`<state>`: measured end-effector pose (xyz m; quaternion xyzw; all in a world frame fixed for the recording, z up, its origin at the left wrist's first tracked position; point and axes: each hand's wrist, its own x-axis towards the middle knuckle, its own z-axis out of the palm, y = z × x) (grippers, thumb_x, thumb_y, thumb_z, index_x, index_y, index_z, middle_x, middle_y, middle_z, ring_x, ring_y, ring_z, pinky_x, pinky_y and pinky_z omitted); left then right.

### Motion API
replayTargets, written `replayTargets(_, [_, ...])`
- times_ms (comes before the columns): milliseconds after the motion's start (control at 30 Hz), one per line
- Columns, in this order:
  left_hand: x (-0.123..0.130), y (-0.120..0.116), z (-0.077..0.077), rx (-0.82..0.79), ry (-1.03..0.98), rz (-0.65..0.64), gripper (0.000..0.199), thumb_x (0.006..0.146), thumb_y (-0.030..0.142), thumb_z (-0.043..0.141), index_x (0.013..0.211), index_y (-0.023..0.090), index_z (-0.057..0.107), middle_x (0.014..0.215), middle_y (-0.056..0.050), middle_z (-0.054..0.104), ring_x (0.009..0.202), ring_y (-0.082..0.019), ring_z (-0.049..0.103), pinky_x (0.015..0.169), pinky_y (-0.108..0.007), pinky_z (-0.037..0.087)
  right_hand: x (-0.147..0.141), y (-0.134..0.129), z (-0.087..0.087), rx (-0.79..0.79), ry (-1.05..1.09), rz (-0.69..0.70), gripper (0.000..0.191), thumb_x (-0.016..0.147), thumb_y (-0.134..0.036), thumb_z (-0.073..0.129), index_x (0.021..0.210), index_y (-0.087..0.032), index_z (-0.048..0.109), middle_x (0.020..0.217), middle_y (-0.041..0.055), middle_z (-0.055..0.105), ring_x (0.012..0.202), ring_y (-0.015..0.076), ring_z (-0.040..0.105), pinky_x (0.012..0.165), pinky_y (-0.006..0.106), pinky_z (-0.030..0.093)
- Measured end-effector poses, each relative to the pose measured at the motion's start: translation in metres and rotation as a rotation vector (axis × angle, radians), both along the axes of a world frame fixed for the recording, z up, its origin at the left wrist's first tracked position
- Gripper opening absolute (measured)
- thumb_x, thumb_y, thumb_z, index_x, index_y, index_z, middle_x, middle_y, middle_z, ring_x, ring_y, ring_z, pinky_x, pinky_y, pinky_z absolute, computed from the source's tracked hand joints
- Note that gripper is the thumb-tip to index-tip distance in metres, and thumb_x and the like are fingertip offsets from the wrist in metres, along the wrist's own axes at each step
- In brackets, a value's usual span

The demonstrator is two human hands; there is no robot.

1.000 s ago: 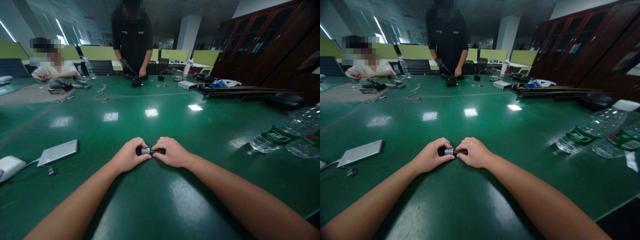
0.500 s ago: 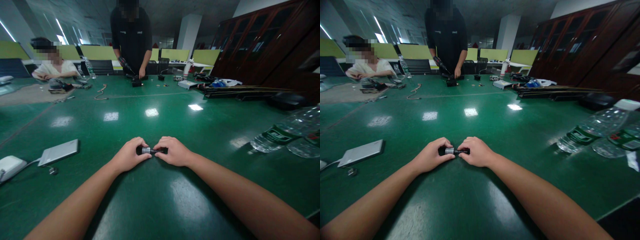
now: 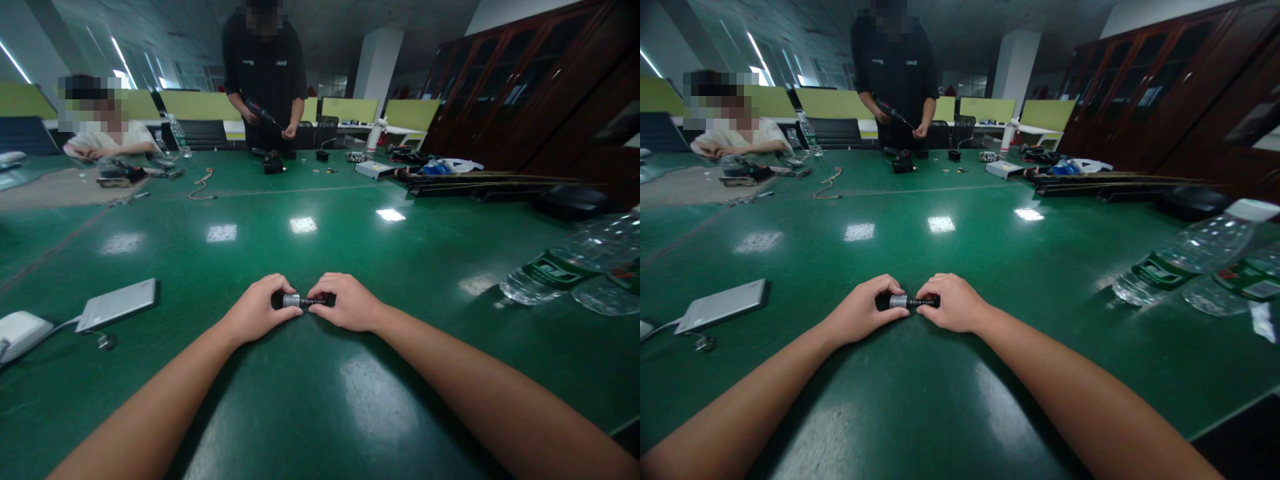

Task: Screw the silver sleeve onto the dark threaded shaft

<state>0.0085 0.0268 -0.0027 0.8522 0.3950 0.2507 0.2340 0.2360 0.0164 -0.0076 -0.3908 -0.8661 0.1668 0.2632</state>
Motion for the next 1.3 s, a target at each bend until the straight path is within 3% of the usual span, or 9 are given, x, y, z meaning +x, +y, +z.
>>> replayTargets(733, [-0.002,0.001,0.002,0.005,0.002,0.034,0.021,0.077,0.03,0.073,0.085,0.019,0.058,0.086,-0.002,0.063,0.079,-0.019,0.059,0.071,-0.03,0.045,0.008,0.004,-0.001,0.0,0.005,-0.04,0.008,0.076,-0.017,0.072,0.083,-0.017,0.073,0.077,0.0037,0.068,0.076,0.0165,0.061,0.072,0.029,0.047])
replayTargets(1000, [-0.002,0.001,0.002,-0.003,0.012,0.096,0.021,0.077,0.03,0.075,0.084,0.018,0.059,0.084,-0.002,0.063,0.077,-0.019,0.059,0.069,-0.03,0.044,0.029,0.021,-0.005,-0.038,0.014,-0.204,0.007,0.074,-0.015,0.071,0.08,-0.017,0.074,0.077,0.0029,0.069,0.074,0.0159,0.061,0.072,0.029,0.048])
replayTargets(1300, [-0.002,0.001,0.001,-0.019,-0.001,0.092,0.022,0.076,0.031,0.076,0.084,0.018,0.06,0.084,-0.002,0.064,0.077,-0.019,0.059,0.07,-0.03,0.044,0.021,0.014,-0.002,-0.054,0.035,-0.094,0.009,0.073,-0.017,0.074,0.083,-0.018,0.075,0.078,0.003,0.069,0.076,0.016,0.062,0.072,0.029,0.048])
